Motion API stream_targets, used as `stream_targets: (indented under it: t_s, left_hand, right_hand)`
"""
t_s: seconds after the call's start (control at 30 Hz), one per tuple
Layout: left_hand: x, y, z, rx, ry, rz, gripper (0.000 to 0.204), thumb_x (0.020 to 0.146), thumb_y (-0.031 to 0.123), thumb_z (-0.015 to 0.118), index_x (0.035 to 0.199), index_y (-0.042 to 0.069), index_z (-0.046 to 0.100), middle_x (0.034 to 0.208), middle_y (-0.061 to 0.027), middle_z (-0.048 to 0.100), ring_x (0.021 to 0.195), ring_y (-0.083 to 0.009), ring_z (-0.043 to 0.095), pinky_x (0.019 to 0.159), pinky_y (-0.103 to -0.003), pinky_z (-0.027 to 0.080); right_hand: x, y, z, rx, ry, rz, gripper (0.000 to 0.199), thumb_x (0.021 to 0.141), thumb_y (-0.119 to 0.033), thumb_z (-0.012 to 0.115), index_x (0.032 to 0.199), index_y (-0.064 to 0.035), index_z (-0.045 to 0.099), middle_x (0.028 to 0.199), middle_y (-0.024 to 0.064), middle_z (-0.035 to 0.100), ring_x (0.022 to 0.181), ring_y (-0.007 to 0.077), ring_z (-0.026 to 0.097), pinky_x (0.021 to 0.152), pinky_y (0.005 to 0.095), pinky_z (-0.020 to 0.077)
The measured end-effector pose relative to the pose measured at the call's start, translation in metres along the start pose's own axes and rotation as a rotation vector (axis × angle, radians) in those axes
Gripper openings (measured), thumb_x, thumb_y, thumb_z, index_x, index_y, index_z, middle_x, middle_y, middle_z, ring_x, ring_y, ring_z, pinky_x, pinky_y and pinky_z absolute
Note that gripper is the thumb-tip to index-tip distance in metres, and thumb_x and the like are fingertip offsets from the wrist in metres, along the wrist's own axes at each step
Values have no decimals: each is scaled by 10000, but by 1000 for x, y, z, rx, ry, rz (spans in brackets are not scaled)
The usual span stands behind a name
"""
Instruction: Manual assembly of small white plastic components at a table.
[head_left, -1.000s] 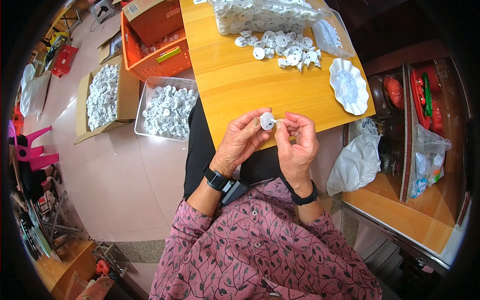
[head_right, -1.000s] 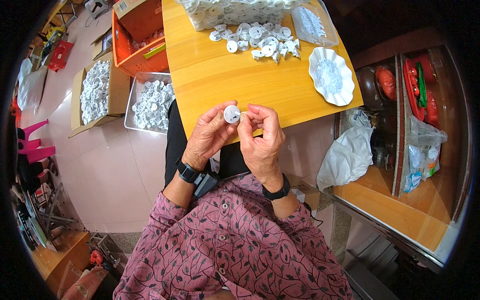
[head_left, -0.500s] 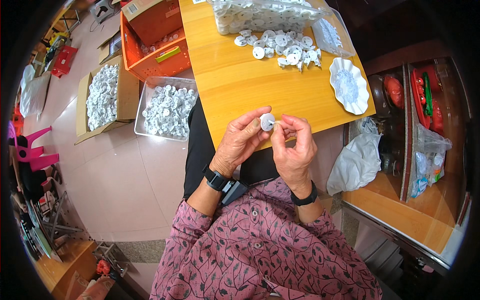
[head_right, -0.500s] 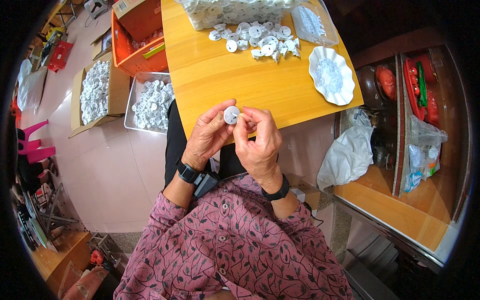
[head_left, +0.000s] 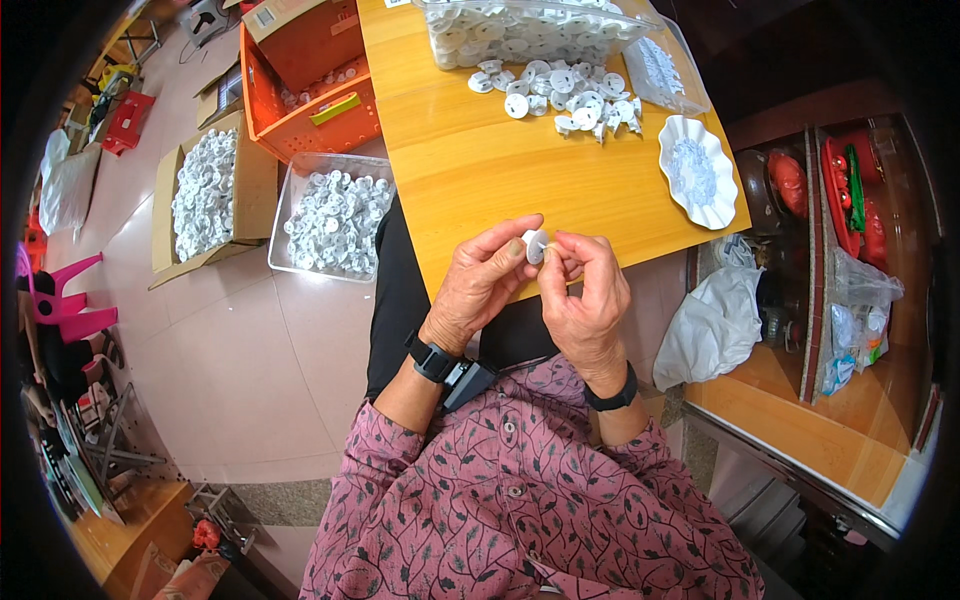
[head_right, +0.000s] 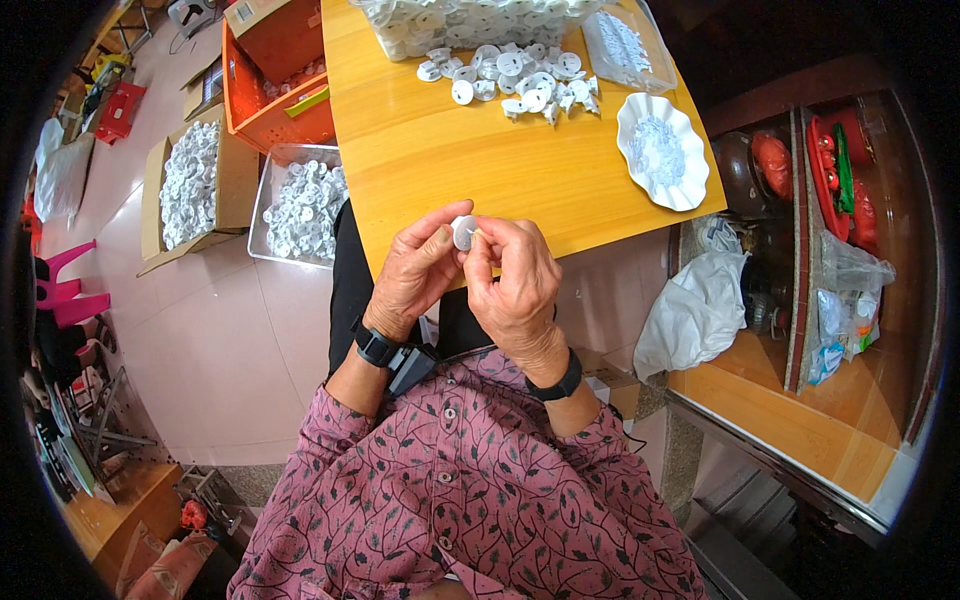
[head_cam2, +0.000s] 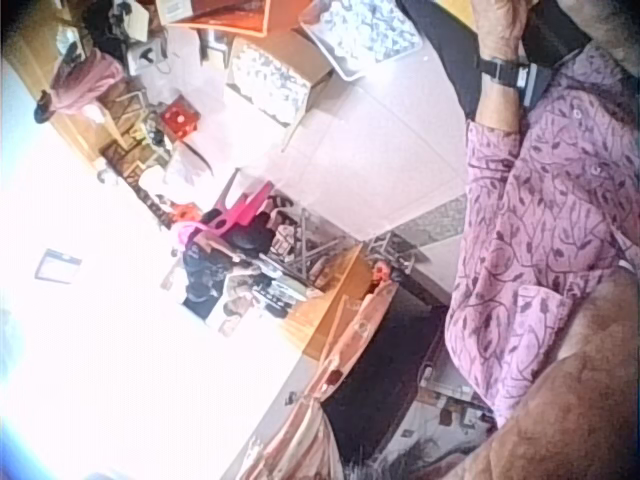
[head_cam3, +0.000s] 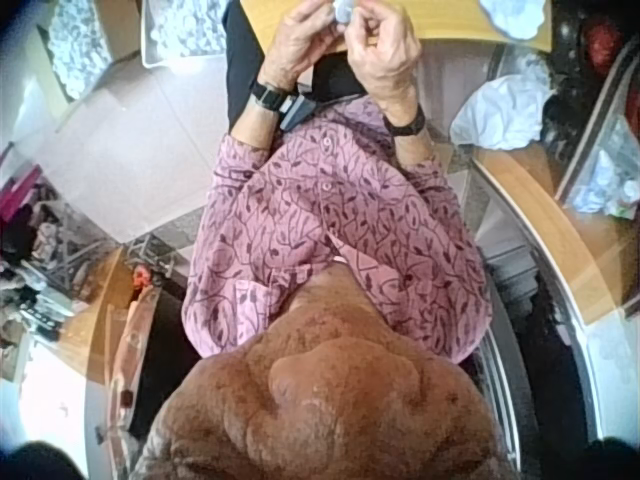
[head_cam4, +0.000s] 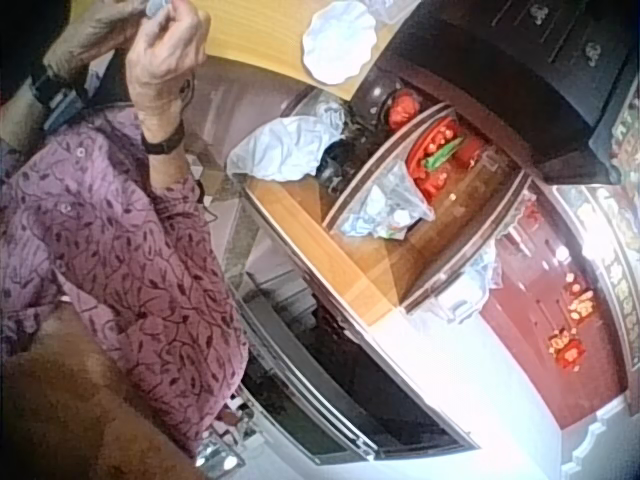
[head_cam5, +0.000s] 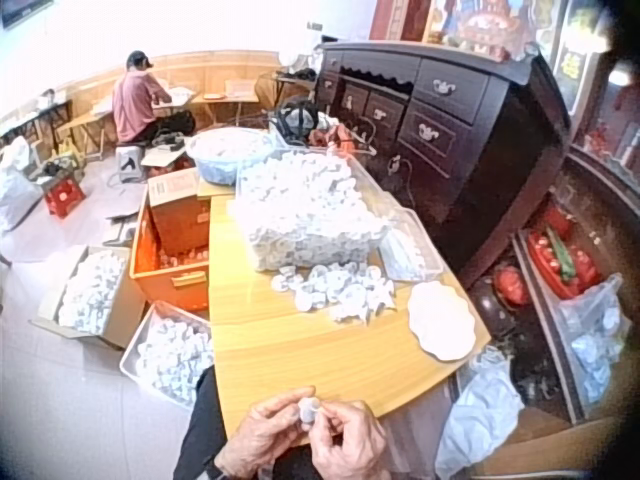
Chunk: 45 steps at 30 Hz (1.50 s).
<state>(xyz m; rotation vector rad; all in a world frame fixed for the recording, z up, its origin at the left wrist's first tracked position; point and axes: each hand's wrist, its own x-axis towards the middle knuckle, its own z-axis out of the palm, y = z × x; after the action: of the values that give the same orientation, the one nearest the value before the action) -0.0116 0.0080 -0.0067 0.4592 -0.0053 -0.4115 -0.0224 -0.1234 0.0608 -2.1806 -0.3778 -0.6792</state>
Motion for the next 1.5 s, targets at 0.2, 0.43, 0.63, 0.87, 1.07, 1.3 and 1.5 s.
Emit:
stream_targets:
  t_s: [0.2,0.43,0.63,0.87,1.07,1.3,1.5]
  left_hand:
    - [1,-2,2,51,-8,25,343,967,94,593,1292,-13,574,1050,-47,606,907,-120,583,836,-261,503]
    - [2,-2,8,200,32,67,310,963,68,588,1263,-10,598,1073,-35,579,896,-119,573,839,-260,495]
    - [1,-3,1,166,32,49,308,967,82,587,1263,-4,600,1060,-31,584,883,-107,570,829,-255,493]
    - [-2,-1,0,63,25,28,342,964,123,605,1282,0,585,1006,-35,619,846,-116,565,831,-270,490]
    - [3,-4,0,54,3,37,365,959,131,612,1295,-5,571,1015,-42,628,845,-122,573,832,-279,498]
    - [4,-4,0,79,-18,48,338,958,115,608,1272,-8,588,1026,-52,643,859,-122,587,818,-273,506]
    - [1,-2,0,30,2,42,314,962,95,601,1255,-17,598,983,-34,631,845,-117,577,813,-264,495]
  right_hand:
    - [2,1,-2,-34,-37,21,248,782,87,659,993,-7,569,775,108,576,620,225,617,528,323,513]
    - [1,7,-1,-86,-41,6,253,758,91,656,963,-17,557,759,118,561,654,289,594,557,379,487]
    - [3,-4,-6,167,-88,290,200,854,18,654,1037,18,573,865,121,649,724,198,669,627,301,542]
    - [-2,7,-11,157,-138,262,95,869,-14,666,948,11,621,861,109,637,695,176,657,611,275,526]
    - [0,8,-11,130,-154,249,72,868,-20,662,895,7,600,804,104,598,650,189,632,572,298,505]
    - [2,8,-6,125,-175,225,82,887,-15,629,895,5,550,810,114,577,658,207,643,570,309,501]
    - [-1,8,-3,245,-179,280,68,911,-25,601,900,7,542,819,116,579,684,205,650,595,320,510]
